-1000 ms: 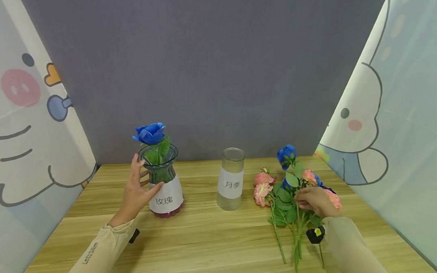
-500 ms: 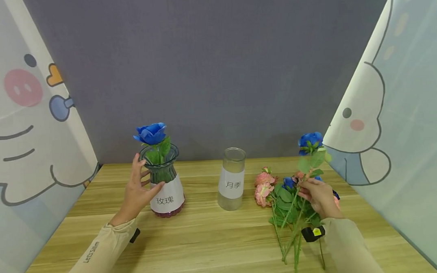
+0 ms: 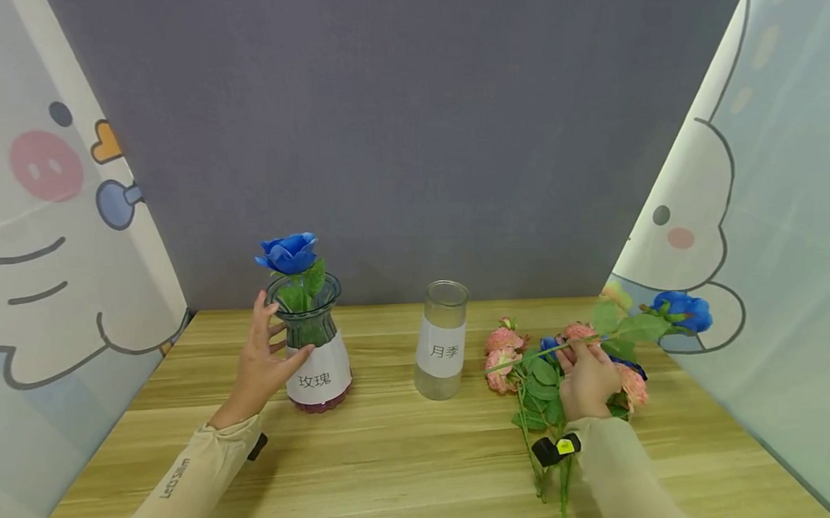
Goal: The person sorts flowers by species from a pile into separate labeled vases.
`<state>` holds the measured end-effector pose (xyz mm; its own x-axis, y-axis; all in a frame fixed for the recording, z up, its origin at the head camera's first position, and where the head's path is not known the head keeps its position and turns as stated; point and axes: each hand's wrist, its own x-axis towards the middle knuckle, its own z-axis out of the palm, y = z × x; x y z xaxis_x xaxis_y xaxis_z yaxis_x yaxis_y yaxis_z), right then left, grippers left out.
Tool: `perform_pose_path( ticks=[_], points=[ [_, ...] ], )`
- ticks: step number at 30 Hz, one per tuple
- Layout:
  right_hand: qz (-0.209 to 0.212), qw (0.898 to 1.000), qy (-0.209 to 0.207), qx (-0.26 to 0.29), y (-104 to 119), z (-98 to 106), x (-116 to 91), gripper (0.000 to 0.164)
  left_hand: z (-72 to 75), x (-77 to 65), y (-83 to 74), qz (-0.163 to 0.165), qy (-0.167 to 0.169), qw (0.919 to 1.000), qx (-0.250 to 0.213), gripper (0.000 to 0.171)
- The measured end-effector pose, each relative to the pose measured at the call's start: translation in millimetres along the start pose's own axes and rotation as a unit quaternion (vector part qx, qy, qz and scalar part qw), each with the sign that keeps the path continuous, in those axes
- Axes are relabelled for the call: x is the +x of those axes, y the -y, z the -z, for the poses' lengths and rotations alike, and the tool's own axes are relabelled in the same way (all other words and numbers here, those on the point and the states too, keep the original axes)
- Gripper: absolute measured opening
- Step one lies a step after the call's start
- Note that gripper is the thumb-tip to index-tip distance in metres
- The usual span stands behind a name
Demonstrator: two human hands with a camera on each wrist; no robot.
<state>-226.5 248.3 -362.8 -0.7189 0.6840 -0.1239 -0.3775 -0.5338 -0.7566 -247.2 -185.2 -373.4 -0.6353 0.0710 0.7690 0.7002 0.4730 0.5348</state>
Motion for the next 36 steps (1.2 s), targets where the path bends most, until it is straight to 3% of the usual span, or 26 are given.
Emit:
perform_pose_path(
  ticks=[2,12,21,28,36],
  points=[
    [0.010,1.000,0.004,0.020,-5,-4,-6,0.002,0.0,0.0,-0.2,-0.001,-0.001,1.0000,0.000,0.085],
    [0.041,0.996,0.069,0.030,-33,-43,-54,0.017,1.6,0.1,3.1,-0.029,-0.007,0.9996,0.003,0.088],
    [0.023,0.992,0.105,0.070,-53,-75,-90,0.021,-1.5,-0.8,2.4,0.002,-0.004,1.0000,-0.007,0.083],
    [0.009,0.991,0.111,0.070,-52,-100,-116,0.019,-4.5,-1.1,2.8,-0.018,-0.007,0.9998,-0.003,0.085],
    [0.023,0.980,0.170,0.103,-37,-148,-139,0.006,-2.8,-1.5,1.5,-0.016,-0.008,0.9998,0.001,0.085]
  ],
)
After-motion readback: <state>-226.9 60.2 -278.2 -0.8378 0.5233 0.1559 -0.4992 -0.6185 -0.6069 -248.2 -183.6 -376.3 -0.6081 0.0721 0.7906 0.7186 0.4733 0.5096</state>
